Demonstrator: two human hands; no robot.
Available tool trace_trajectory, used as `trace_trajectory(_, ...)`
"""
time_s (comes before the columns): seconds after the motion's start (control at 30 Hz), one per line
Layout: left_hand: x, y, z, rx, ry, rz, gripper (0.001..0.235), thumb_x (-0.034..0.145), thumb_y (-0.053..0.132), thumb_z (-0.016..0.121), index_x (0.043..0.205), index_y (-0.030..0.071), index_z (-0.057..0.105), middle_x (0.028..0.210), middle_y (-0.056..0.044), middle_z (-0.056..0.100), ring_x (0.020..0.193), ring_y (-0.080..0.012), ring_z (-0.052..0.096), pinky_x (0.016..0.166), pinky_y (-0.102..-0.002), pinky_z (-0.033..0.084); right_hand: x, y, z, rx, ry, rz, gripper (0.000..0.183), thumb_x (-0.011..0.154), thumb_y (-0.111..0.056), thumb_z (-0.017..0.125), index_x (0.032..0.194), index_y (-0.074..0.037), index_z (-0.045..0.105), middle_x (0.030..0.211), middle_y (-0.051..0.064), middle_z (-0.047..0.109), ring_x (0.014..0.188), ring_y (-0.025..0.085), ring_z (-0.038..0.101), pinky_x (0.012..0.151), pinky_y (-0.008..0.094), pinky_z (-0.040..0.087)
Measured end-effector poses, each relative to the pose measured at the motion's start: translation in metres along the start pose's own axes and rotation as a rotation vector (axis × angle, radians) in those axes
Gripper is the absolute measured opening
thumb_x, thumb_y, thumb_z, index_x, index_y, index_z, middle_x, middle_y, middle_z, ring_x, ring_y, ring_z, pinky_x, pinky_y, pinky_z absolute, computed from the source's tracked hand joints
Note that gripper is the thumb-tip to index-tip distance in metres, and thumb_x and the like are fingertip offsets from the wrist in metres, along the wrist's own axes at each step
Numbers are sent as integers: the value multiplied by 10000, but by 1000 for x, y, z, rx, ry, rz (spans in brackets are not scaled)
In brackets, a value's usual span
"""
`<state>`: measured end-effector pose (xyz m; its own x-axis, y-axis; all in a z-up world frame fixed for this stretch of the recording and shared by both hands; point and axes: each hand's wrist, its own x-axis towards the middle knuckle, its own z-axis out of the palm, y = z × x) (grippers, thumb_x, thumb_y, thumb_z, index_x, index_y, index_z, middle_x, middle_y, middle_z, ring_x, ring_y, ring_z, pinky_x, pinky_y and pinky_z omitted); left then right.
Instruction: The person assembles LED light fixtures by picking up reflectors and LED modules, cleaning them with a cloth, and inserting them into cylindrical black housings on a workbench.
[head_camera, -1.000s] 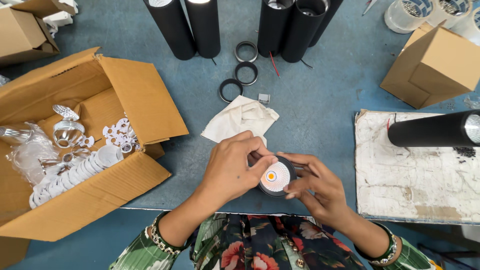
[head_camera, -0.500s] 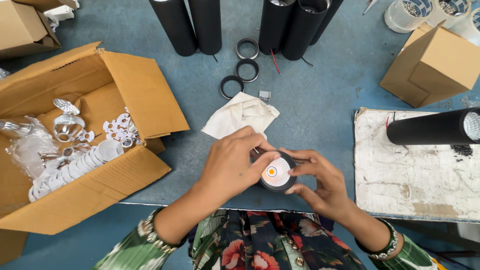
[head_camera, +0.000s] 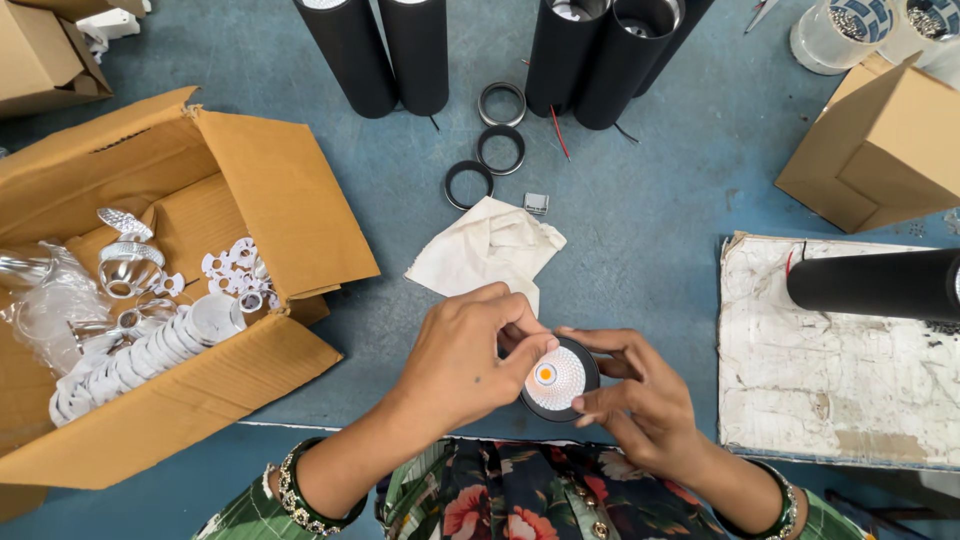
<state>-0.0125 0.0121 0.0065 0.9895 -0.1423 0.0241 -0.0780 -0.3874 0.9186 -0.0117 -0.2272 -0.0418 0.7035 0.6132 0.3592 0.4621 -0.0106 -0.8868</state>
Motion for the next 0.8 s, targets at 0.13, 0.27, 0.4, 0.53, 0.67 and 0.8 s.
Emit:
trace_trajectory(0.13, 2, 0, 2, 23, -3, 14, 163, 804, 161, 792, 764, 31, 702, 757, -85, 680, 632, -209, 735, 579, -331, 562, 0, 3, 5, -67, 8, -90, 288, 835, 171, 619, 1006, -50, 689, 1405, 311, 490, 1276, 440, 635, 811, 348, 650)
trace_trajectory(0.27, 4, 1, 4, 96, 28, 57, 176, 799, 163, 799, 751, 29, 694, 722, -90, 658, 605, -223, 713, 569, -342, 547, -5, 7, 7, -107, 13, -98, 263, 856, 154, 621, 995, -56, 697, 1394, 307, 486, 1260, 407, 664, 808, 342, 649)
trace_trajectory(0.4, -3, -3, 9, 45, 97, 89, 203, 822, 202, 796, 776, 35, 691, 752, -80, 667, 630, -199, 730, 587, -322, 567, -10, 15, 15, -102, 83, -118, 186, 878, 84, 678, 1006, -50, 690, 1377, 275, 509, 1301, 399, 619, 946, 420, 600)
trace_trajectory(0.53, -14, -26, 12, -78, 49, 70, 279, 915, 277, 761, 1068, 58, 678, 1012, -83, 699, 925, -185, 731, 831, -328, 584, -16, 11, 18, -138, 147, -57, 300, 867, -27, 756, 1133, -56, 621, 1433, 233, 554, 1323, 359, 612, 1044, 443, 573)
trace_trajectory(0.67, -46, -56, 27, -279, 47, 257, 812, 799, 342, 841, 1448, 58, 444, 1368, -133, 585, 1303, -272, 570, 1075, -425, 465, -35, 5, 26, -130, 287, -58, 545, 899, -69, 749, 1360, -40, 460, 1506, 232, 470, 1388, 365, 548, 1078, 434, 549)
trace_trajectory(0.8, -53, -80, 66, -316, 123, 334, 1095, 659, 389, 933, 1503, 48, 324, 1441, -177, 493, 1343, -323, 502, 1090, -460, 428, -60, 16, 29, -41, 412, 108, 547, 919, -50, 678, 1401, -41, 418, 1492, 217, 516, 1285, 335, 639, 997, 414, 588)
